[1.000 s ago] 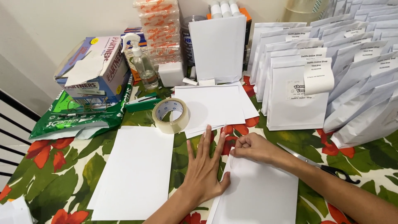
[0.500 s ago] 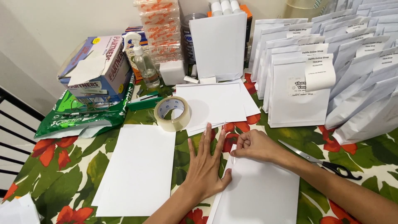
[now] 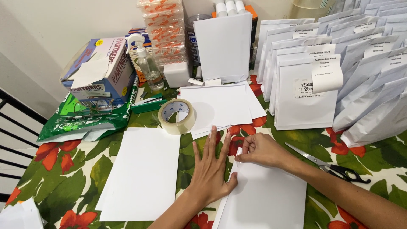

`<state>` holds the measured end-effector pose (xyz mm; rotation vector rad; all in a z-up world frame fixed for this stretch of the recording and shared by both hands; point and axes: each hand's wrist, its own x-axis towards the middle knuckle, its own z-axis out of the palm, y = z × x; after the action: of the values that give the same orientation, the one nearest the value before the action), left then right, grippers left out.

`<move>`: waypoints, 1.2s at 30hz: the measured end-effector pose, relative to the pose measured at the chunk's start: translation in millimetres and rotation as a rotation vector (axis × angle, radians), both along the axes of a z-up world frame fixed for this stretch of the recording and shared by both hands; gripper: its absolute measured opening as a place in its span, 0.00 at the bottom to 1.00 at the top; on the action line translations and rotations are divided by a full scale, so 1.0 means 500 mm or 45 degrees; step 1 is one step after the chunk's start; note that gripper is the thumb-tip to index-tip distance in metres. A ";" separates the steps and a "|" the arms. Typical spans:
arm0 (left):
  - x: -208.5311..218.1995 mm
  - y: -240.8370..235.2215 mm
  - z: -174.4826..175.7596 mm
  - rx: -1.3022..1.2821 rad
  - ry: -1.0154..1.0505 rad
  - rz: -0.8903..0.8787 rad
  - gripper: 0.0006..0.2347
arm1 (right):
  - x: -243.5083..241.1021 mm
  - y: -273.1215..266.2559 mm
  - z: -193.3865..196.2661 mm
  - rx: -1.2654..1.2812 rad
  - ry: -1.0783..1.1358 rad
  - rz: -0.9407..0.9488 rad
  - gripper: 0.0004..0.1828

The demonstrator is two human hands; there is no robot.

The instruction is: Sealing white product envelopes or pouches using clear adhesive tape and scissors.

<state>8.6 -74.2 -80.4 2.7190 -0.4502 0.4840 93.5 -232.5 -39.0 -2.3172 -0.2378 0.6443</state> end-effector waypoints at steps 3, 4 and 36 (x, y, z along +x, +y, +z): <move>0.000 0.000 -0.002 0.009 -0.016 0.005 0.39 | 0.000 -0.001 -0.004 -0.028 -0.020 0.022 0.16; 0.000 0.000 -0.001 0.009 -0.015 0.004 0.39 | 0.000 0.000 -0.008 -0.028 -0.019 0.021 0.16; -0.009 0.004 -0.013 0.028 0.002 -0.003 0.36 | -0.002 -0.025 -0.022 -0.066 -0.484 0.011 0.22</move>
<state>4.0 -72.1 -86.7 2.7397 -0.4610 0.4791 92.4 -245.0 -50.1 -2.4765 -0.4095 0.2093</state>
